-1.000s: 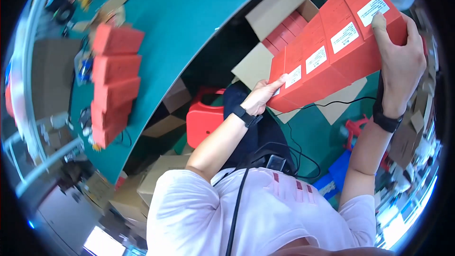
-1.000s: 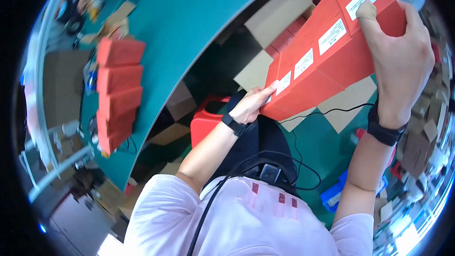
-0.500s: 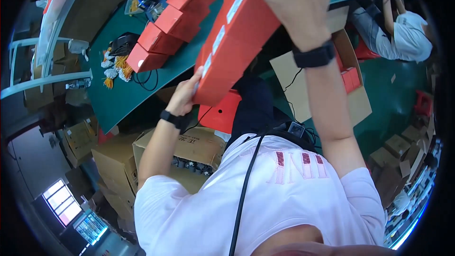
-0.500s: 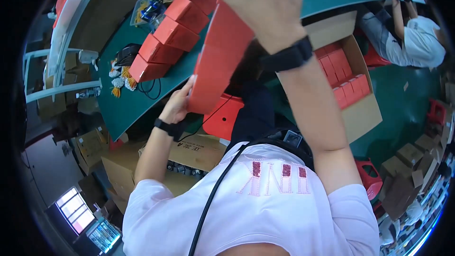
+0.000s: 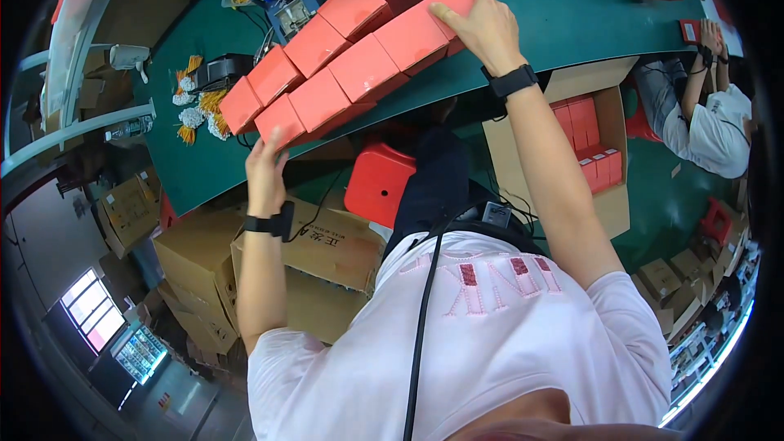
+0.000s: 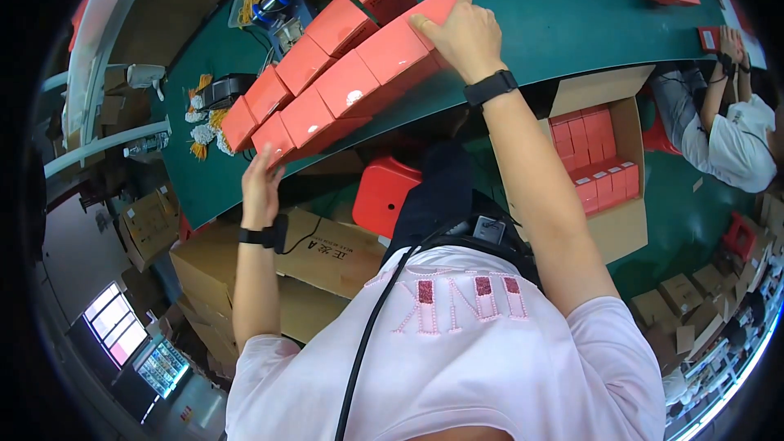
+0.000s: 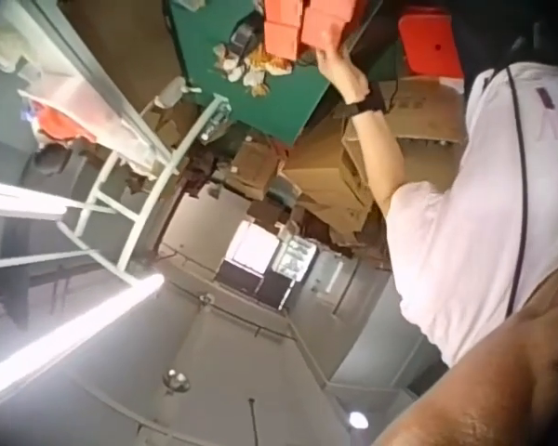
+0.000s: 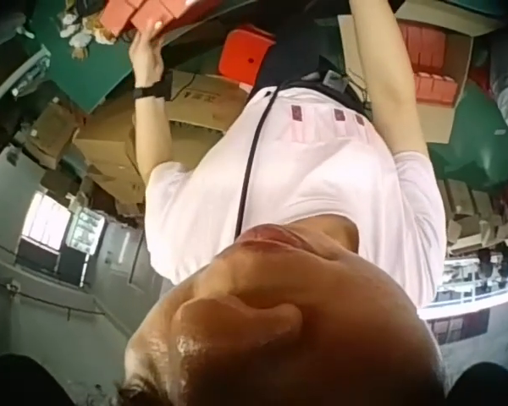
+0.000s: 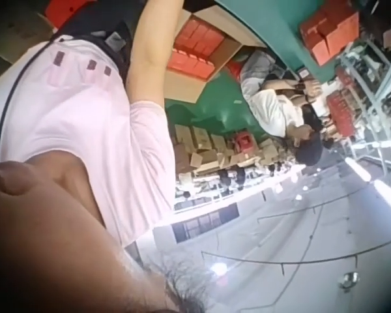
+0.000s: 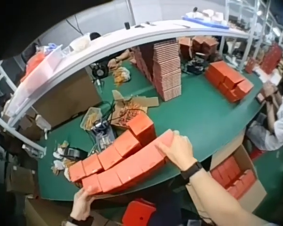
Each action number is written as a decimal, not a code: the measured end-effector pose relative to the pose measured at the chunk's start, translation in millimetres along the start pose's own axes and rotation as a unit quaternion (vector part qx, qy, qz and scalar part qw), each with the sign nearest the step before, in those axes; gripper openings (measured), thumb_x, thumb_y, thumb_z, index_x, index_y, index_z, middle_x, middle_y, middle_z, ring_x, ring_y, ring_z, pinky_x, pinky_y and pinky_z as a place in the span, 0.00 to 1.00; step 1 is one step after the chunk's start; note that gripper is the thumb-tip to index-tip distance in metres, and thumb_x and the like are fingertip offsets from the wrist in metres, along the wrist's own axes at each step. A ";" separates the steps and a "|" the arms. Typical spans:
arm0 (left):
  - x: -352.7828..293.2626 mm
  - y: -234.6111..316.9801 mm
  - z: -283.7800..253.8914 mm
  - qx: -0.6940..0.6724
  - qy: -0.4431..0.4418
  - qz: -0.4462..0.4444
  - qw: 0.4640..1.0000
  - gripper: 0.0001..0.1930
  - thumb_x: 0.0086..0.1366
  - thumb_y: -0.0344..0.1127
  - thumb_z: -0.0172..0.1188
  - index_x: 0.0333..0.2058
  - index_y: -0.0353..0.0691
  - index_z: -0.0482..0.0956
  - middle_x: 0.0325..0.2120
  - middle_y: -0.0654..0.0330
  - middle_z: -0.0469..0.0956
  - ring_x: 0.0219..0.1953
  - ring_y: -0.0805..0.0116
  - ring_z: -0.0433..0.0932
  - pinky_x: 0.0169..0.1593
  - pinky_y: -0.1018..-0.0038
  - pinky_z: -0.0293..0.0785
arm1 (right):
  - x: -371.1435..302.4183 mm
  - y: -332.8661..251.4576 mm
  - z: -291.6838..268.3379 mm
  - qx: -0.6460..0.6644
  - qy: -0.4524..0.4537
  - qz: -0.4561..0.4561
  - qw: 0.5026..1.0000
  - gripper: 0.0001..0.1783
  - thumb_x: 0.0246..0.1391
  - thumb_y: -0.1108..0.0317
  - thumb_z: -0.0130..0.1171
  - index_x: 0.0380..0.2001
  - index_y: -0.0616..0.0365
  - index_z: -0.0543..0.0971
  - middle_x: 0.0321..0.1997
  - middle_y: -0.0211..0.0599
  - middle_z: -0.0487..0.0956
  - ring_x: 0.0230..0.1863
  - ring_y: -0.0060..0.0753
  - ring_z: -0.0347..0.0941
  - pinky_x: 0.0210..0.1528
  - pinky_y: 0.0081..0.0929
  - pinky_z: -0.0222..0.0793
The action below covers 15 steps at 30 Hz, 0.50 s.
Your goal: The worker packs red boxes into larger cardboard cartons and then packs electronic devices into the red boxes at a production station.
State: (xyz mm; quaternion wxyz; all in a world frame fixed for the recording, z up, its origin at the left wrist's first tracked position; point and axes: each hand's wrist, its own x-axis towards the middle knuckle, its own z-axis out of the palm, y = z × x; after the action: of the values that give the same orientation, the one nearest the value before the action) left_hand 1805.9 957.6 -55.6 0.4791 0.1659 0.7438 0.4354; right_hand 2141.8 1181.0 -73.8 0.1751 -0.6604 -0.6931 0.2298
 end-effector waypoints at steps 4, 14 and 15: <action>-12.4 -21.3 27.3 -0.057 0.068 0.056 0.994 0.22 0.67 0.39 0.64 0.55 0.38 0.73 0.51 0.62 0.77 0.55 0.69 0.73 0.60 0.60 0.70 | 3.3 8.6 -0.7 0.056 0.002 -0.036 0.998 0.45 0.46 0.38 0.67 0.49 0.73 0.75 0.42 0.59 0.82 0.46 0.54 0.80 0.49 0.40 0.76; -19.6 -57.7 54.2 0.003 0.123 0.236 0.964 0.39 0.64 0.30 0.66 0.68 0.33 0.53 0.59 0.53 0.68 0.57 0.65 0.70 0.61 0.69 0.66 | 30.4 27.7 6.8 0.188 -0.034 -0.062 0.980 0.43 0.44 0.41 0.69 0.54 0.66 0.75 0.45 0.53 0.82 0.52 0.52 0.74 0.55 0.41 0.71; -19.2 -59.1 56.9 0.003 0.126 0.234 0.964 0.39 0.64 0.30 0.66 0.68 0.33 0.53 0.59 0.53 0.68 0.57 0.65 0.70 0.61 0.69 0.66 | 26.8 28.6 6.1 0.177 -0.036 -0.061 0.982 0.46 0.45 0.40 0.68 0.56 0.67 0.73 0.47 0.55 0.81 0.55 0.53 0.73 0.56 0.41 0.70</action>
State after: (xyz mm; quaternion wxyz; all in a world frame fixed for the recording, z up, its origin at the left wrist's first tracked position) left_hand 1874.1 939.2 -101.6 0.2661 0.2805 0.7398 0.5506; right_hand 2160.5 1207.7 -96.2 0.2775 -0.5667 -0.6865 0.3613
